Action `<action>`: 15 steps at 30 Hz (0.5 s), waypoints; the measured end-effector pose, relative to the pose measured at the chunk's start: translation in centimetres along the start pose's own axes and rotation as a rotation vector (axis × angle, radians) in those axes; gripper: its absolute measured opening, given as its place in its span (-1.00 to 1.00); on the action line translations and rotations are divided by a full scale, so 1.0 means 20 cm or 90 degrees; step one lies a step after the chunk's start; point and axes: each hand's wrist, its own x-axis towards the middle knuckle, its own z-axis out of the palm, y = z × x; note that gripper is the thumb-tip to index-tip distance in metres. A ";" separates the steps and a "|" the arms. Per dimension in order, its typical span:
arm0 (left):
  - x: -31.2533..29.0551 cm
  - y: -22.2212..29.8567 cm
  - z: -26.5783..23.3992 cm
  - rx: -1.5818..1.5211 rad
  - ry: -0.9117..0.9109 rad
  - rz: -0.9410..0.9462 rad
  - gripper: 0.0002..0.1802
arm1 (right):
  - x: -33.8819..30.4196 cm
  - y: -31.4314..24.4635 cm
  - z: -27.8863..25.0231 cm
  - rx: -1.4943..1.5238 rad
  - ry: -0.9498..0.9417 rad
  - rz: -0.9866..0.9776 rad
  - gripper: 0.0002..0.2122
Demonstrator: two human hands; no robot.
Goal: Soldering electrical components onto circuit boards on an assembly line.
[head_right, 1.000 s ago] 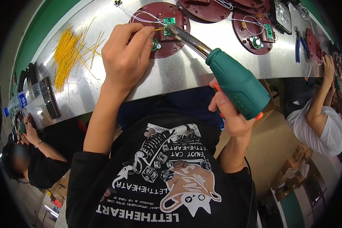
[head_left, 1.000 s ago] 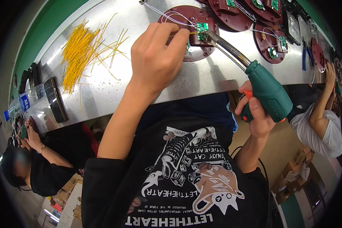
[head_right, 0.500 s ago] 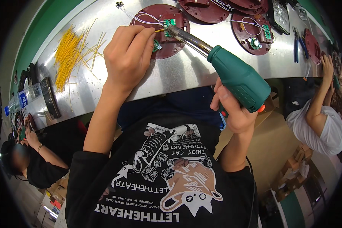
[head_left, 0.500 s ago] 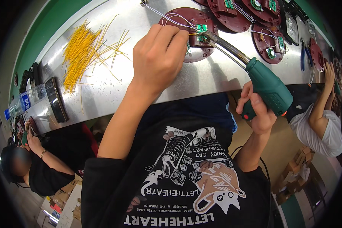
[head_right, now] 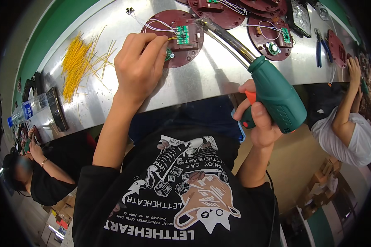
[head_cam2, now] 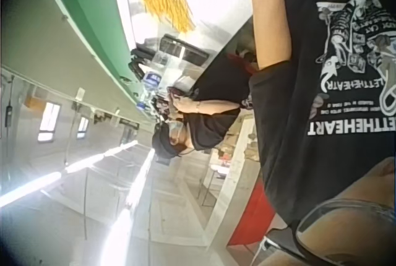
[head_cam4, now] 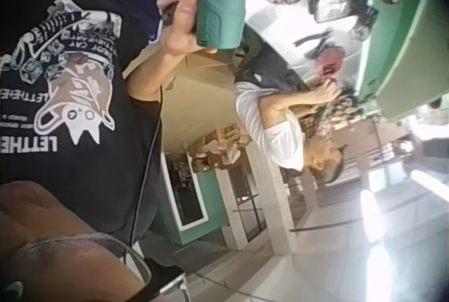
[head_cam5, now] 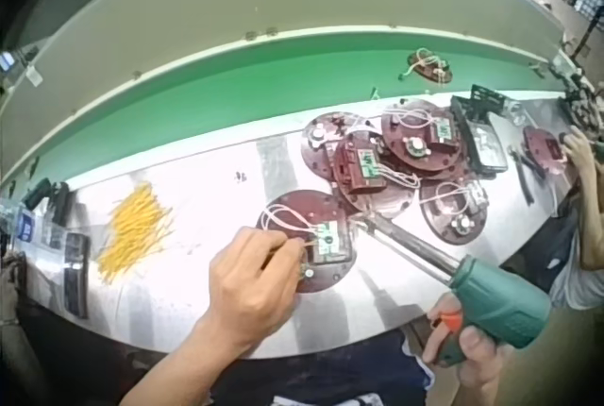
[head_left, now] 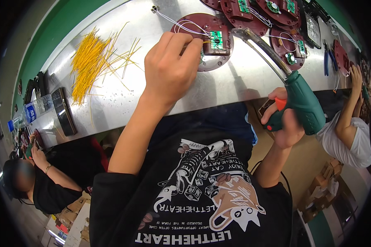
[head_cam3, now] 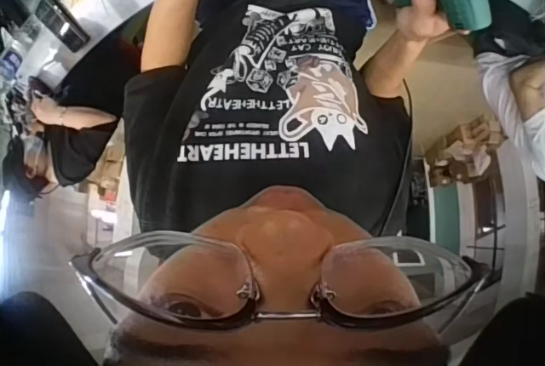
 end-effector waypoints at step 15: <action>0.02 0.02 -0.04 0.001 -0.057 -0.015 -0.81 | -0.02 0.04 -0.02 0.002 0.031 0.029 -0.55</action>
